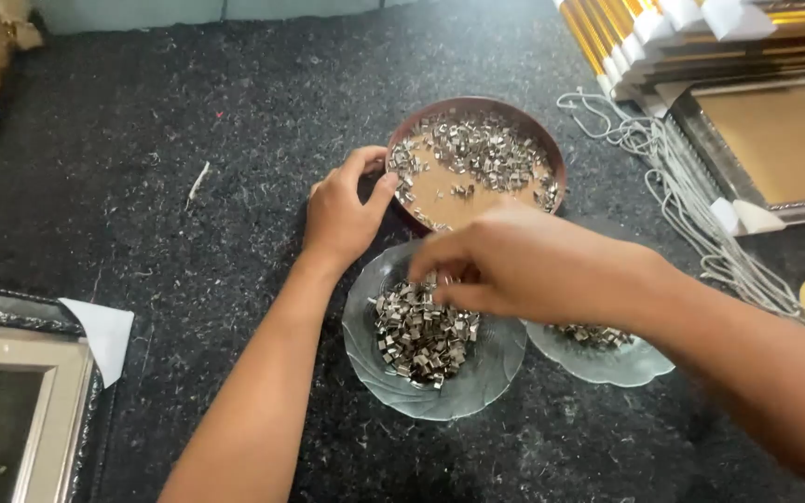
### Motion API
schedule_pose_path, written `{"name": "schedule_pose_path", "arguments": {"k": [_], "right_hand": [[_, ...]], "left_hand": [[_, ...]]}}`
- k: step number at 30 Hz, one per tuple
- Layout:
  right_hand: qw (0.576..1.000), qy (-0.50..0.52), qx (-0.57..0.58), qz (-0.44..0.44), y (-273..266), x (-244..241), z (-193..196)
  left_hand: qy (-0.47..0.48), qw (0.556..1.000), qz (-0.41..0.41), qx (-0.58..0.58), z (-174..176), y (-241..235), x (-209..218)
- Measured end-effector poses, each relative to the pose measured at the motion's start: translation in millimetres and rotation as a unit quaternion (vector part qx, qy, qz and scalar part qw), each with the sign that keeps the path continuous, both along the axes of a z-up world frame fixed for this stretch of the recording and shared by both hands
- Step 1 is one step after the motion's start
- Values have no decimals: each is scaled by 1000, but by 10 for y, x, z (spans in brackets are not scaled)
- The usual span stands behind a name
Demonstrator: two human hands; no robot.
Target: Sorting small metal frame hardware components from a central bowl into separate glass plates.
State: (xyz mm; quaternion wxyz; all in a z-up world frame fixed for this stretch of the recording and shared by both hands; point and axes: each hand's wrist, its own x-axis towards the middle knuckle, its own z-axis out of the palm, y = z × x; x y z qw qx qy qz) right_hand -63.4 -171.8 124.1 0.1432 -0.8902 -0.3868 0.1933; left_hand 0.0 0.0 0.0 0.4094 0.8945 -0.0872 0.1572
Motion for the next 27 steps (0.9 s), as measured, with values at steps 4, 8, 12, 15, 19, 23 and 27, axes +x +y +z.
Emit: {"name": "schedule_pose_path", "arguments": {"k": [4,8,12,15,19,23,27], "right_hand": [[987,83,-106,-84,0,-74,151],[988,48,-50,-136,-170,79,148],[971,-12,12,-238,-436,359,178],[952,-65,41,-297,-762,607,70],[941,-19,54,-333,-1099,961,-148],[885,88,216,-402,-1291,1388,-764],[852,127,338,-380,-1318,1600,-1182]], "left_hand": [[11,1000,-1,2,22,6,-5],[10,1000,-16,-4,22,13,-39],[14,999,-39,12,22,36,-36],[51,998,-30,-13,108,2,-90],[60,998,-24,-25,172,-14,-76],[76,997,9,-27,109,-25,-68],[64,995,21,-80,107,-5,-75]]}}
